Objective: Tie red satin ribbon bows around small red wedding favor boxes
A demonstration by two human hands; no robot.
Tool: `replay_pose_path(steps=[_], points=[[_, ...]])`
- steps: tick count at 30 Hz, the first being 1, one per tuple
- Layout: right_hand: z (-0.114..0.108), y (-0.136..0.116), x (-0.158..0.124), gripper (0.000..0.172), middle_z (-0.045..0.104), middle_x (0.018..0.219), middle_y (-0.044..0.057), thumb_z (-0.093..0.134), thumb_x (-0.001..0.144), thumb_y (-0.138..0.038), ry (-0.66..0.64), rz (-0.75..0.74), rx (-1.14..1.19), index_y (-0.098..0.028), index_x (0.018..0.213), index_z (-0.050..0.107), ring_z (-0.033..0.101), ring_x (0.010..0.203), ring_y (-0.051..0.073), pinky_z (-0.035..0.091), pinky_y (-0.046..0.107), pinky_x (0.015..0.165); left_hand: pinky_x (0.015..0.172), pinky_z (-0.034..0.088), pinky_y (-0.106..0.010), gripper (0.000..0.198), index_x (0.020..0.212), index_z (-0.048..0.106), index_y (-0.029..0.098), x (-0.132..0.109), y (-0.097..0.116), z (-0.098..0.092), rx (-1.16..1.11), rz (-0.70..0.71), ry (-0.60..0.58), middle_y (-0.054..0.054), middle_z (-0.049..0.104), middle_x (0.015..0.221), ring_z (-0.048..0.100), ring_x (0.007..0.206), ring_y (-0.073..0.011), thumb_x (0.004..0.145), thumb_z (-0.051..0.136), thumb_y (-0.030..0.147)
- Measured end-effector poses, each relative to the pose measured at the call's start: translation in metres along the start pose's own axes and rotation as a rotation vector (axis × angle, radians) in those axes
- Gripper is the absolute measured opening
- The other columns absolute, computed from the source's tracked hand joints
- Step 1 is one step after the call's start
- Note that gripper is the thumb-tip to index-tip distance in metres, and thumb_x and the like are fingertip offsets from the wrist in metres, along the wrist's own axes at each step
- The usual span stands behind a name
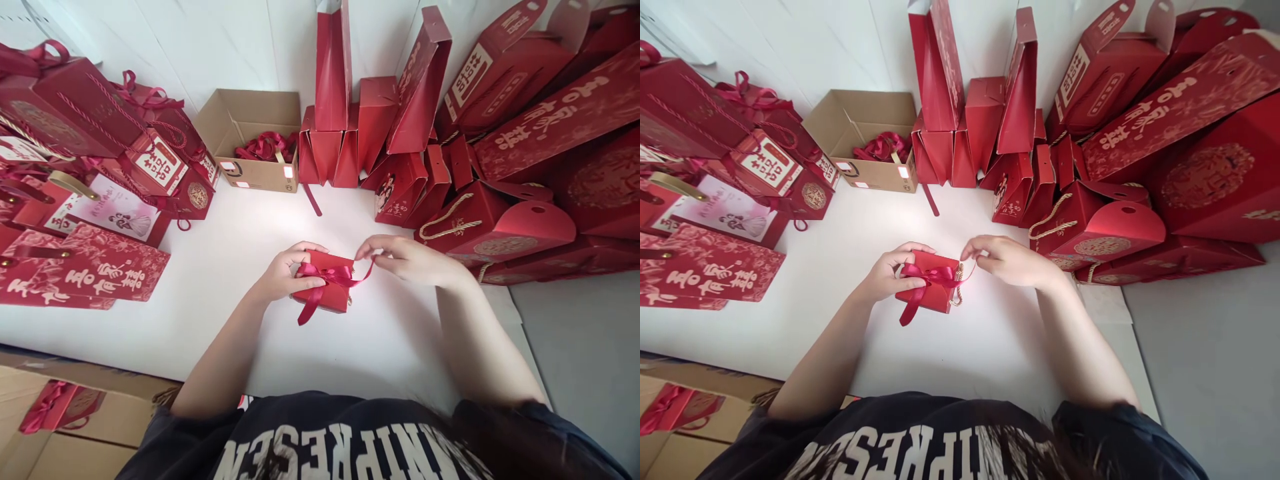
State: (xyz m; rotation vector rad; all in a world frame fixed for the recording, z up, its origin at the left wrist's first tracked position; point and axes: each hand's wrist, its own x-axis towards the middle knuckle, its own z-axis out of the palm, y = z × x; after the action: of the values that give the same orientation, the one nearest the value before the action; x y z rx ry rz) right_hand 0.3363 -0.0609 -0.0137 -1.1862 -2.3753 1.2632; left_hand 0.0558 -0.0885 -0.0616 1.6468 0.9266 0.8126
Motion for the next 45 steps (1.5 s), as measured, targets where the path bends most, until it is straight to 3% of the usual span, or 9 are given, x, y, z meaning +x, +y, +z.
replay_pose_path(steps=[4,9,13,19,25,36,40,42,45], points=[[0.013,-0.011,0.01,0.028,0.054,0.132,0.005,0.042,0.088,-0.017,0.025,-0.155,0.252,-0.024,0.106,0.063,0.054,0.118,0.022,0.043,0.037,0.098,0.095,0.051,-0.043,0.02,0.074,0.065,0.017,-0.001,0.003,-0.003,0.027,-0.015,-0.033,-0.012,0.057,0.127,0.058,0.116,-0.029,0.073,0.078,0.032],[0.024,-0.013,0.016,0.019,0.049,0.139,0.007,0.06,0.089,-0.041,0.048,-0.175,0.25,-0.023,0.096,0.063,0.043,0.132,0.028,0.031,0.045,0.111,0.092,0.053,-0.041,0.028,0.064,0.058,0.016,-0.002,0.003,-0.005,0.044,-0.013,-0.032,-0.011,0.057,0.127,0.06,0.113,-0.0281,0.071,0.079,0.033],[0.028,-0.006,0.021,0.021,0.049,0.14,0.008,0.062,0.089,-0.041,-0.062,-0.208,0.308,-0.021,0.081,0.063,0.046,0.13,0.028,0.032,0.045,0.11,0.094,0.052,-0.041,0.024,0.068,0.06,0.017,-0.003,0.007,-0.005,0.084,-0.013,-0.036,-0.01,0.056,0.127,0.059,0.113,-0.027,0.071,0.079,0.032],[0.033,-0.001,0.027,0.026,0.046,0.145,0.006,0.06,0.09,-0.044,-0.134,-0.227,0.392,-0.021,0.085,0.072,0.04,0.137,0.028,0.031,0.042,0.112,0.098,0.049,-0.043,0.029,0.062,0.057,0.017,-0.003,0.009,-0.004,0.141,0.018,-0.029,-0.01,0.058,0.125,0.059,0.113,-0.0274,0.07,0.08,0.034],[0.036,0.002,0.03,0.033,0.049,0.142,0.009,0.06,0.09,-0.043,-0.12,-0.224,0.504,-0.017,0.07,0.059,0.051,0.123,0.026,0.041,0.04,0.098,0.1,0.049,-0.043,0.021,0.069,0.065,0.018,-0.003,0.01,-0.005,0.148,0.011,-0.048,-0.009,0.058,0.126,0.058,0.116,-0.0276,0.071,0.08,0.034],[0.04,0.006,0.033,0.034,0.048,0.143,0.009,0.059,0.092,-0.044,-0.121,-0.176,0.582,-0.017,0.072,0.055,0.049,0.126,0.026,0.042,0.04,0.099,0.102,0.048,-0.043,0.035,0.104,0.073,0.025,-0.005,0.015,-0.012,0.173,0.006,-0.101,-0.009,0.057,0.128,0.054,0.121,-0.0291,0.07,0.08,0.035],[0.039,0.005,0.032,0.031,0.05,0.142,0.008,0.061,0.09,-0.043,-0.096,-0.196,0.568,-0.018,0.072,0.059,0.048,0.13,0.026,0.036,0.041,0.107,0.103,0.046,-0.041,0.02,0.093,0.073,0.022,-0.005,0.011,-0.017,0.102,0.017,-0.109,-0.009,0.057,0.131,0.056,0.12,-0.0269,0.088,0.062,0.038],[0.039,0.006,0.032,0.03,0.05,0.142,0.008,0.062,0.09,-0.043,-0.096,-0.209,0.569,-0.018,0.074,0.064,0.047,0.131,0.026,0.035,0.041,0.108,0.1,0.047,-0.04,0.033,0.082,0.072,0.02,-0.005,0.007,-0.018,0.077,-0.005,-0.099,-0.009,0.057,0.132,0.058,0.116,-0.0257,0.096,0.048,0.038],[0.039,0.006,0.033,0.03,0.047,0.145,0.008,0.062,0.089,-0.044,-0.133,-0.205,0.603,-0.018,0.078,0.071,0.049,0.129,0.027,0.042,0.04,0.101,0.095,0.05,-0.038,0.036,0.082,0.072,0.019,-0.005,0.002,-0.018,0.067,-0.009,-0.075,-0.009,0.057,0.131,0.059,0.114,-0.026,0.096,0.047,0.039]])
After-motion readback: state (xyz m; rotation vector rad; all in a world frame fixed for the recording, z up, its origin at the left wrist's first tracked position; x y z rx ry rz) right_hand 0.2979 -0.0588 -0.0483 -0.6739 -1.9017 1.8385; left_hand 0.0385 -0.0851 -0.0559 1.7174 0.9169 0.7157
